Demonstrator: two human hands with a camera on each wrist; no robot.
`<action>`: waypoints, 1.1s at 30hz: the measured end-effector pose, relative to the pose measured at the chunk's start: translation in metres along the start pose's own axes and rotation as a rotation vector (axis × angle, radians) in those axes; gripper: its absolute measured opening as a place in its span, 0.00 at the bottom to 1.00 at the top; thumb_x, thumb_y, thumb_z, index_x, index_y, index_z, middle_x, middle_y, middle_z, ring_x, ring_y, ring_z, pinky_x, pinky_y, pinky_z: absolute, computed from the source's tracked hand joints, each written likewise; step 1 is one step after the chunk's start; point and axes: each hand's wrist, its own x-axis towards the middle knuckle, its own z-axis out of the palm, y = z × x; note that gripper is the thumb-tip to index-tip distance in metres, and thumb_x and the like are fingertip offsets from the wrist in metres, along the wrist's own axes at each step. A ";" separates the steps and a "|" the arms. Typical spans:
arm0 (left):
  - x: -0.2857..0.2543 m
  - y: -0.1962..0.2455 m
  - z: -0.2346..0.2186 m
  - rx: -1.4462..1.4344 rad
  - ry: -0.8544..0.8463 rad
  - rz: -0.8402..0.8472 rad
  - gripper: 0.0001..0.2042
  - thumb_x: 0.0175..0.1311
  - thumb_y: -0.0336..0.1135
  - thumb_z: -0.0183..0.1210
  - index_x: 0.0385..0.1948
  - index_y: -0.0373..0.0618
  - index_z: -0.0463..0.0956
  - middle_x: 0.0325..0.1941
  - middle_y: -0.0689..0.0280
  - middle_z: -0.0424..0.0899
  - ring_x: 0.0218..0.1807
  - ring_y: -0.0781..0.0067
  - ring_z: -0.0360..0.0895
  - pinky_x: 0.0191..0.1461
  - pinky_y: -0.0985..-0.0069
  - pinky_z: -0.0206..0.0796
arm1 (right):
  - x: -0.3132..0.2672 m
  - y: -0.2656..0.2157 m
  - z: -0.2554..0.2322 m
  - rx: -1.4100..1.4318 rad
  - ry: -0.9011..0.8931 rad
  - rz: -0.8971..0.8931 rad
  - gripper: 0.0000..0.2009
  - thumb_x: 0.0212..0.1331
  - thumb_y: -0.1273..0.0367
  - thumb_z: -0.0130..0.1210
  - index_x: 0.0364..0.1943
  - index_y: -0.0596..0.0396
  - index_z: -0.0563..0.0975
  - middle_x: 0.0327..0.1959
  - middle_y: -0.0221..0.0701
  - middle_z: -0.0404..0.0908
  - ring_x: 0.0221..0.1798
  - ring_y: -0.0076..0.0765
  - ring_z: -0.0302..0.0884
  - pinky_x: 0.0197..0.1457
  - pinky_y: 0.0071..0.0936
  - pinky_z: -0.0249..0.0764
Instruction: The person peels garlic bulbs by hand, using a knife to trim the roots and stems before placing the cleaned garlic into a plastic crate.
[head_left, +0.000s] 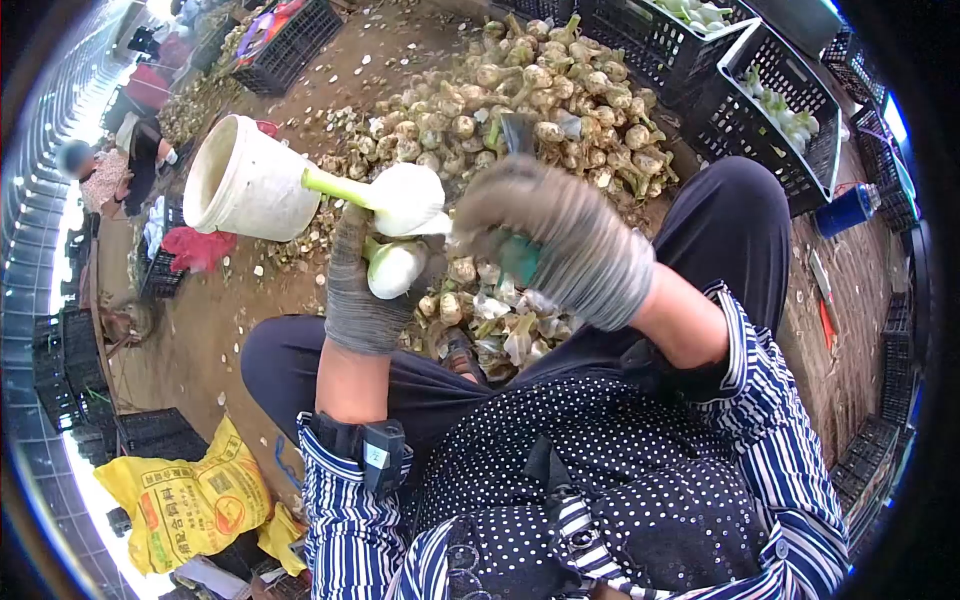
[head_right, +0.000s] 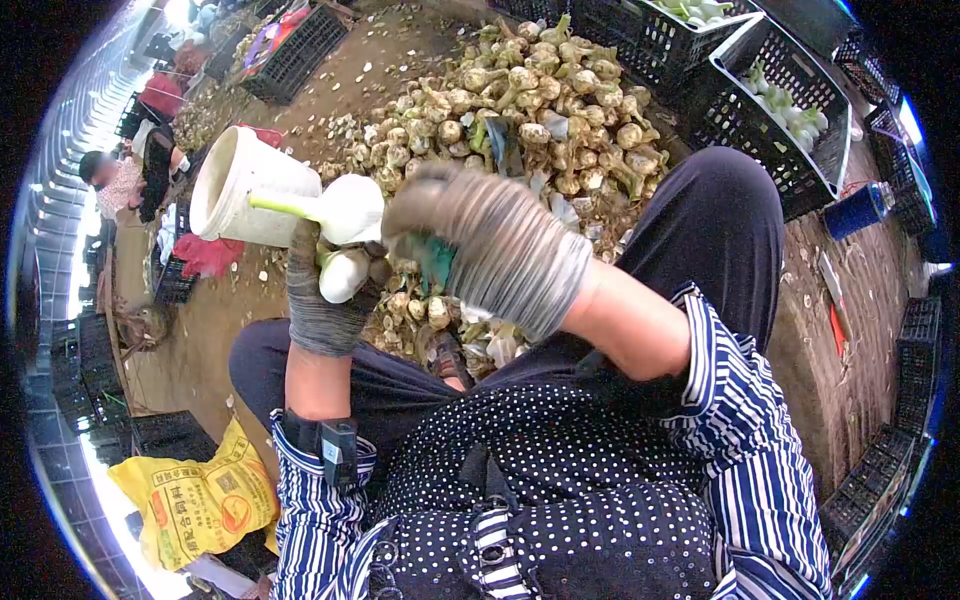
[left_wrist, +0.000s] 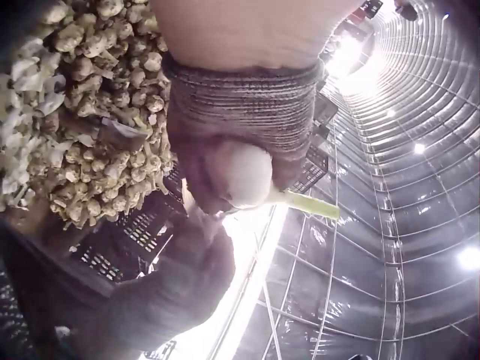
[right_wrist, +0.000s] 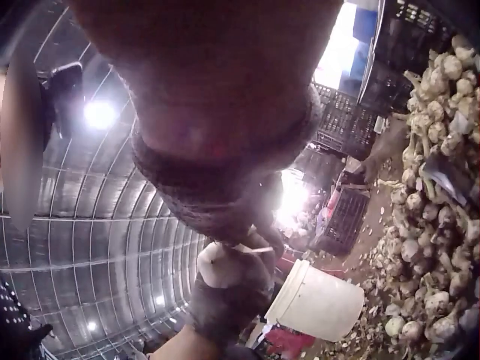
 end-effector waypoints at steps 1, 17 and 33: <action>-0.001 0.000 0.000 0.061 -0.069 -0.026 0.32 0.53 0.58 0.56 0.54 0.46 0.64 0.47 0.62 0.75 0.42 0.69 0.75 0.31 0.71 0.74 | 0.000 0.004 -0.002 0.214 0.168 0.017 0.14 0.45 0.75 0.57 0.40 0.52 0.76 0.32 0.36 0.76 0.35 0.36 0.76 0.42 0.30 0.73; 0.010 -0.012 -0.003 -0.068 -0.107 0.035 0.27 0.53 0.44 0.59 0.49 0.33 0.66 0.42 0.54 0.77 0.41 0.62 0.77 0.44 0.69 0.74 | 0.001 0.015 0.003 1.361 -0.175 0.476 0.12 0.55 0.66 0.57 0.40 0.58 0.74 0.33 0.29 0.77 0.36 0.26 0.77 0.42 0.23 0.76; 0.021 0.006 -0.026 -0.125 -0.246 -0.251 0.26 0.61 0.57 0.44 0.47 0.42 0.70 0.34 0.43 0.79 0.29 0.50 0.80 0.28 0.57 0.77 | -0.014 -0.005 -0.037 0.648 -0.590 0.718 0.15 0.54 0.64 0.57 0.43 0.56 0.75 0.33 0.32 0.78 0.32 0.29 0.78 0.36 0.21 0.77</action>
